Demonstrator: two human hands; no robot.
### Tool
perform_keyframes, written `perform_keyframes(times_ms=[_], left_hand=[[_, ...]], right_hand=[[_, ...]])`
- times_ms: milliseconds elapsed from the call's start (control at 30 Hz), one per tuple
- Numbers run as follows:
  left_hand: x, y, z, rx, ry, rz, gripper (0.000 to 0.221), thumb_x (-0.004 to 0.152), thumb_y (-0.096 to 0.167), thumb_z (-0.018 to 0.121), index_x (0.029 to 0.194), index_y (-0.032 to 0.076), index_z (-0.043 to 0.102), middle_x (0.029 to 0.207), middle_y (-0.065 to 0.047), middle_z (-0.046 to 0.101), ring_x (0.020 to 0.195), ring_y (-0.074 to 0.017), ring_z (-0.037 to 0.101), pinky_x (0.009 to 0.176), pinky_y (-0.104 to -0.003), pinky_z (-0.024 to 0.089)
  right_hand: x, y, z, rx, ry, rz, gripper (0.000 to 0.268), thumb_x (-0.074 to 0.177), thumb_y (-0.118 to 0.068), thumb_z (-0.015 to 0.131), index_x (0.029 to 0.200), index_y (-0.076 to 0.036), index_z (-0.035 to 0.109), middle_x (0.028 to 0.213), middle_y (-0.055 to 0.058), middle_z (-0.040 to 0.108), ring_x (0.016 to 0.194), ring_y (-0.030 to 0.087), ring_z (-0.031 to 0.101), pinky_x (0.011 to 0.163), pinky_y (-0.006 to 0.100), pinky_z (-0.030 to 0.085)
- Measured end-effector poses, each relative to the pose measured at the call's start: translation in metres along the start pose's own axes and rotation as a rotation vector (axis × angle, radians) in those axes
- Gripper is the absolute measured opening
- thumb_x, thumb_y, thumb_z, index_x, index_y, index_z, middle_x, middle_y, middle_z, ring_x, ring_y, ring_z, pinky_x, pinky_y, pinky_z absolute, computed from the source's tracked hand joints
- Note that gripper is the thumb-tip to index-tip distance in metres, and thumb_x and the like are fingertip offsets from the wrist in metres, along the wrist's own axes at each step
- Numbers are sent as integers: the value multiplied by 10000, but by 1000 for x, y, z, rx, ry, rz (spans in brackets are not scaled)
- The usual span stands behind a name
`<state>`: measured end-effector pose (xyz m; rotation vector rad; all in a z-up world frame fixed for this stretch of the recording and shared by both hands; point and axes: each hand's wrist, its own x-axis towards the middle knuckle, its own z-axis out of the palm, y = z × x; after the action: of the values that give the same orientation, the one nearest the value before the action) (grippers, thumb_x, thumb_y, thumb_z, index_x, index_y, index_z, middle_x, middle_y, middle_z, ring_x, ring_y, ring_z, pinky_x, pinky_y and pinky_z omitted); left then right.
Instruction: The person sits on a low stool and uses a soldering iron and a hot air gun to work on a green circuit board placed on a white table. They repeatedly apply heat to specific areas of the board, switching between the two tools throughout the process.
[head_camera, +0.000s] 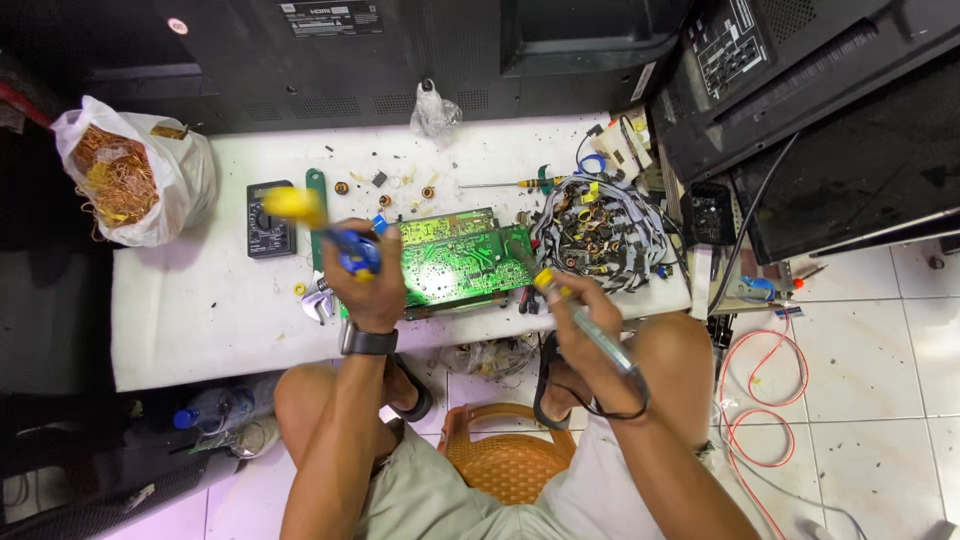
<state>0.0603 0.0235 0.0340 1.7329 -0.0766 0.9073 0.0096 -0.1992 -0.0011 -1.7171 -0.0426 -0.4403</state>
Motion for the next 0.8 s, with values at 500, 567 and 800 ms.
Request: perform_keyframes(times_ms=[500, 567, 800], left_hand=[[-14, -24, 19, -453, 102, -103, 399, 848, 351, 491, 1069, 43, 367, 740, -33, 429, 625, -82, 495, 590, -205, 479], [-15, -26, 17, -478, 108, -102, 403, 852, 351, 488, 1078, 43, 363, 748, -39, 432, 632, -86, 500, 597, -210, 482], [-17, -26, 14, -445, 94, -103, 407, 850, 357, 484, 1073, 37, 368, 747, -39, 426, 632, -89, 498, 599, -214, 478]], right_hand=[[-12, -6, 21, -277, -235, -472, 128, 749, -150, 596, 841, -93, 664, 658, 63, 594, 579, 226, 585, 555, 297, 487], [-14, -4, 23, -282, -245, -475, 132, 738, -143, 601, 843, -96, 665, 658, 60, 595, 574, 221, 581, 560, 298, 490], [-14, -8, 26, -277, -251, -463, 120, 748, -140, 600, 837, -86, 660, 673, 67, 604, 587, 229, 589, 563, 302, 485]])
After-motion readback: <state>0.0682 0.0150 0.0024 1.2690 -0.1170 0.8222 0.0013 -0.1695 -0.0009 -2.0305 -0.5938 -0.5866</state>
